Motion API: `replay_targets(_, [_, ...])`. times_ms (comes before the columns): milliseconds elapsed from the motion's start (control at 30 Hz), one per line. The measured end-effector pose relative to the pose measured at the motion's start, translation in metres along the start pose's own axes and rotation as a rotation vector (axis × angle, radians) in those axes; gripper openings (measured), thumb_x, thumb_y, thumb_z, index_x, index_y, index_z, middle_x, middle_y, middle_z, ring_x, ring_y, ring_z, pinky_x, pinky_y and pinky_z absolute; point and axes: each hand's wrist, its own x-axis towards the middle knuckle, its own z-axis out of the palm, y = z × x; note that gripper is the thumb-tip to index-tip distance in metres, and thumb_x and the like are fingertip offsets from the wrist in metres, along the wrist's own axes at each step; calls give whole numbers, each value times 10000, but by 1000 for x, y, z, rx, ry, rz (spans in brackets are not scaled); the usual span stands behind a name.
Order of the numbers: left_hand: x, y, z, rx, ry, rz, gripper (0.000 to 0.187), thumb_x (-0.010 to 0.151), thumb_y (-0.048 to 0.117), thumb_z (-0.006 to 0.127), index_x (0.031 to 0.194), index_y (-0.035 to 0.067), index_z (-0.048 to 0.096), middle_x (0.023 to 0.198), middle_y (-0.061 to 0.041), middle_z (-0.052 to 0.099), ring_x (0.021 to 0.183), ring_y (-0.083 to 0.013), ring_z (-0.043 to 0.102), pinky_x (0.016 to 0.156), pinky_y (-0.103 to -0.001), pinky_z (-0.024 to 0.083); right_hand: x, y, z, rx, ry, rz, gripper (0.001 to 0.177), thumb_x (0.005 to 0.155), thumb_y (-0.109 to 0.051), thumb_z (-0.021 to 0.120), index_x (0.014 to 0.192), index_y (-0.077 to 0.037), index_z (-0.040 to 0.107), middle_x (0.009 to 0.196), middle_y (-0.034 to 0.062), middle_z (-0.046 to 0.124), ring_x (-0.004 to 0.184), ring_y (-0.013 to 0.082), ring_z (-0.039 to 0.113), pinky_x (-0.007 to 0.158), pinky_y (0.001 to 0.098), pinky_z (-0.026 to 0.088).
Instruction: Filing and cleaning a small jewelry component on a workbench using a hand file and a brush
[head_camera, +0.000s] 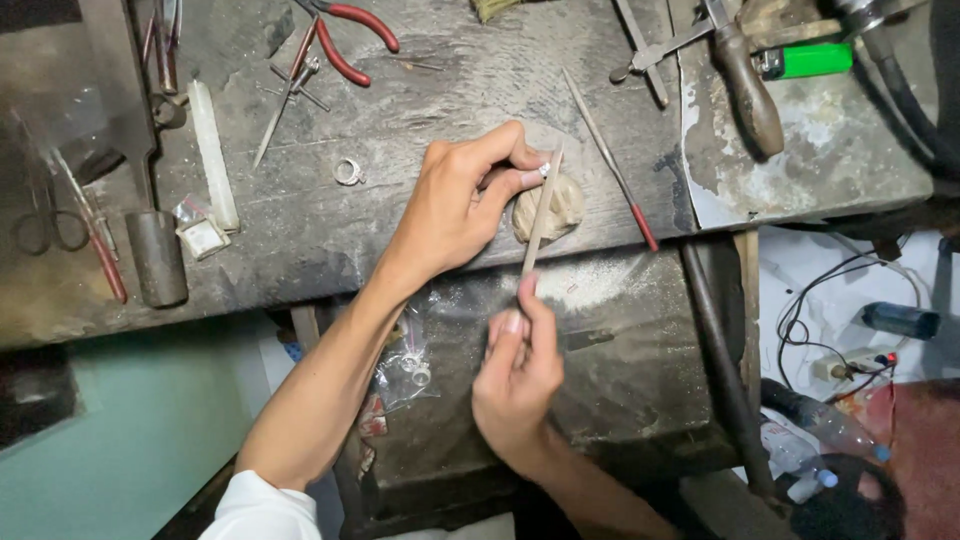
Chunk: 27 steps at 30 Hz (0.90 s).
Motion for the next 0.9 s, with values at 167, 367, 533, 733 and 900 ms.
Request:
replay_targets(167, [-3,-12,2,24,13,19,80,995,143,679,940,108,632,991,-81,792,858,-339,761,749,-376,563,66,-31,3,46,-49,-91,319,1042,85,381,1322,175,508,694,99,563,540,122,457,482,264,420])
replay_targets(367, [0,-7,2,3,34,9,82,983,120,678,941,79,621,986,-125,788,886,-396,756,756,-414,572,3,-11,-8,-18,3,-48,340,1024,45,431,1322,147,559,630,99,583,490,139,479,465,270,416])
replay_targets(533, [-4,-16,4,21,24,22,63,993,144,680,957,114,637,983,-75,792,873,-329,770,747,-369,562,62,-20,8,-56,-38,-133,333,1053,43,420,1342,142,551,697,141,597,613,192,523,573,347,473])
replay_targets(733, [0,-3,1,0,36,0,81,986,116,670,938,76,619,984,-122,791,754,-367,752,676,-351,526,9,-15,-6,15,57,-52,372,1050,27,405,1375,149,539,672,85,597,528,120,489,506,264,468])
replay_targets(900, [-2,-18,4,40,30,29,65,998,168,678,952,136,644,971,-45,795,686,-264,727,659,-307,515,41,-5,15,-65,34,-149,344,1045,46,428,1344,123,578,662,108,598,566,179,527,560,333,463])
